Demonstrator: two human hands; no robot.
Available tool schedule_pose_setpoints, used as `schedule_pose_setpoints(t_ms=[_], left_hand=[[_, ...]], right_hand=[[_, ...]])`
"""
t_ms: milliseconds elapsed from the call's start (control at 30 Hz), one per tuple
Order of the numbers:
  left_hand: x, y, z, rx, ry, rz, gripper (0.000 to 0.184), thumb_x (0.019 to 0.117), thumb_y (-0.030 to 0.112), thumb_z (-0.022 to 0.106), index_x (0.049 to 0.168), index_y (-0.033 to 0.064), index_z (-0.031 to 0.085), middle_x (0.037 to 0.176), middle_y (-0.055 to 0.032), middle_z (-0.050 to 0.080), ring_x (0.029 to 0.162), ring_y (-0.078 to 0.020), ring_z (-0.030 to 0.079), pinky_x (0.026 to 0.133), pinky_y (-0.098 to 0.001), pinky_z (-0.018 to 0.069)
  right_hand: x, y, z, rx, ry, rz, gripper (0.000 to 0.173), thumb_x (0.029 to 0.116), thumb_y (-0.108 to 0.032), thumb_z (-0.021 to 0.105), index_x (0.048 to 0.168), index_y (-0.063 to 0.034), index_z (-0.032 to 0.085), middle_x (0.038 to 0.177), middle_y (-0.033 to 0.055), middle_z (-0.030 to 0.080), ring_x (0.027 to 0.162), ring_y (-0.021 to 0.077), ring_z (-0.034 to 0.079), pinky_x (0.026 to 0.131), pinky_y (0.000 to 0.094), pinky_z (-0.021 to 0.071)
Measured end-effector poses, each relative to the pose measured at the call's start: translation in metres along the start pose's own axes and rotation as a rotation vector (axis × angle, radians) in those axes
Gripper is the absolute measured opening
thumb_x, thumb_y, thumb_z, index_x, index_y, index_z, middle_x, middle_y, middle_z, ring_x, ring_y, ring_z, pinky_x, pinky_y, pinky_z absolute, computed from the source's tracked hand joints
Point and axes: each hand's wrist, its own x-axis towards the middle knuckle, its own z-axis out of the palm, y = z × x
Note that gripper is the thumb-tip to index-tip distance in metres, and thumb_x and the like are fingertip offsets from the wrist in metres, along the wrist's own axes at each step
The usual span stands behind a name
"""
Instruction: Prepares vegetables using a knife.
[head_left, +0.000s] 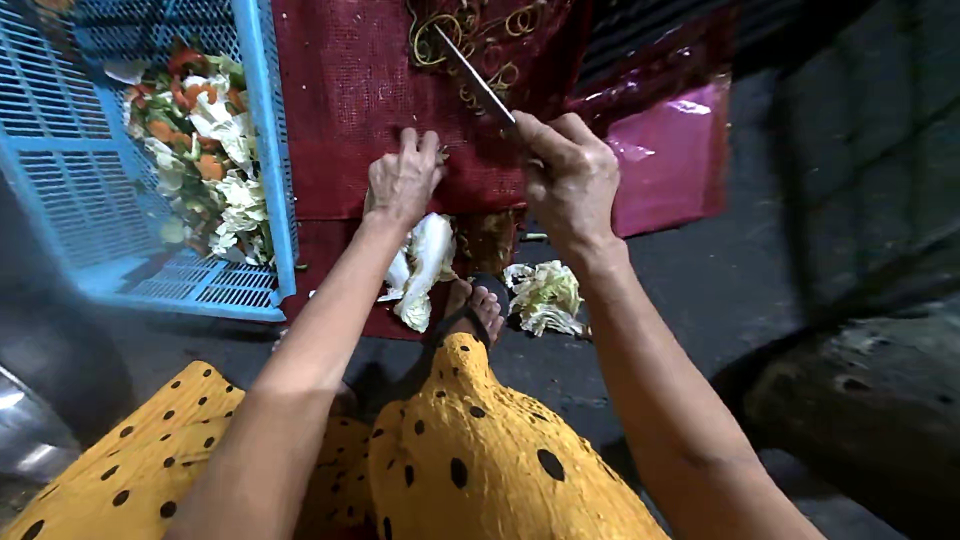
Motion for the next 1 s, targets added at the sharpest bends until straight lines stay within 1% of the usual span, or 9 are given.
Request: schedule_pose_setpoints(t_ms=[100,233,300,400,467,567,667,867,1000], left_hand=[[-0.004,-0.011,0.009,0.026,0.1,0.071,0.026,0.1024,0.019,0.056,0.117,0.0032,0.07,0.115,-0.0212,0.068,0.077,-0.0398,0.071,0.064,-0.054,0.0555],[-0.023,0.007,0.003,-0.119,0.115,0.106,0.03,0.1015,0.024,0.057,0.115,0.0024,0.072,0.111,-0.0203,0.07,0.084,-0.0374,0.072,0.069,-0.0527,0.0574],[-0.055,0.044,-0.002,-0.311,-0.097,0.222,0.031,0.1004,0.029,0.061,0.117,0.0048,0.073,0.11,-0.0183,0.071,0.096,-0.0349,0.072,0.079,-0.0536,0.0577],[-0.077,0.077,-0.002,-0.578,-0.674,0.278,0.047,0.0973,0.039,0.07,0.131,0.0072,0.067,0.114,-0.0171,0.072,0.109,-0.0335,0.068,0.096,-0.0588,0.0509],[-0.069,0.068,0.006,-0.836,-0.769,0.216,0.04,0.0996,0.025,0.068,0.131,0.0001,0.066,0.115,-0.0193,0.071,0.107,-0.0287,0.068,0.098,-0.0509,0.0522],[-0.057,0.041,-0.003,-1.297,-0.643,-0.045,0.028,0.1029,0.007,0.054,0.128,-0.0028,0.062,0.105,-0.0099,0.07,0.086,-0.011,0.066,0.078,-0.0293,0.0566],[-0.043,0.02,-0.021,-1.498,-0.392,-0.338,0.027,0.102,0.002,0.055,0.128,-0.0024,0.06,0.107,-0.0093,0.07,0.089,-0.0141,0.068,0.08,-0.0316,0.0587],[-0.011,0.006,-0.017,-1.343,-0.117,-0.517,0.028,0.1018,0.011,0.062,0.128,0.0012,0.061,0.112,-0.0128,0.068,0.092,-0.0201,0.068,0.075,-0.0376,0.0588],[0.004,-0.005,-0.005,-0.917,-0.06,-0.456,0.032,0.1009,0.018,0.065,0.129,0.0033,0.064,0.114,-0.0167,0.07,0.093,-0.0262,0.071,0.077,-0.0447,0.0607]], right_hand=[[-0.025,0.017,-0.005,0.106,0.021,0.072,0.038,0.1005,-0.011,0.057,0.136,-0.0174,0.068,0.11,0.0183,0.069,0.09,0.0316,0.068,0.077,0.0503,0.0538],[-0.048,0.031,-0.019,0.223,0.09,0.142,0.037,0.0999,-0.011,0.06,0.137,-0.0099,0.067,0.111,0.0193,0.068,0.092,0.0233,0.066,0.083,0.0371,0.054],[-0.056,0.033,-0.029,0.25,0.111,0.163,0.038,0.0994,-0.012,0.061,0.137,-0.0072,0.066,0.115,0.0201,0.068,0.097,0.0219,0.066,0.087,0.0342,0.0541],[-0.053,0.032,-0.044,0.233,0.127,0.161,0.038,0.1005,-0.013,0.06,0.138,-0.0073,0.065,0.116,0.0197,0.067,0.096,0.0192,0.064,0.084,0.0299,0.0527],[-0.051,0.031,-0.051,0.216,0.141,0.149,0.038,0.1004,-0.014,0.06,0.137,-0.0083,0.066,0.112,0.0187,0.066,0.093,0.0186,0.063,0.082,0.0293,0.0509],[-0.05,0.03,-0.053,0.245,0.145,0.123,0.038,0.1002,-0.013,0.06,0.137,-0.0084,0.066,0.11,0.0172,0.066,0.093,0.0162,0.062,0.081,0.0267,0.0502],[-0.052,0.019,-0.039,0.355,0.133,0.108,0.038,0.0992,-0.011,0.061,0.137,-0.0049,0.065,0.117,0.0181,0.068,0.1,0.0177,0.065,0.088,0.0294,0.053],[-0.079,-0.018,-0.002,0.263,0.055,0.136,0.045,0.1003,-0.007,0.059,0.145,-0.0091,0.057,0.111,0.0185,0.064,0.083,0.0286,0.066,0.067,0.0454,0.0563],[-0.083,-0.022,0.025,0.183,0.081,0.134,0.046,0.0992,-0.005,0.06,0.145,-0.0084,0.058,0.102,0.0175,0.064,0.07,0.0295,0.065,0.053,0.0451,0.0536]])
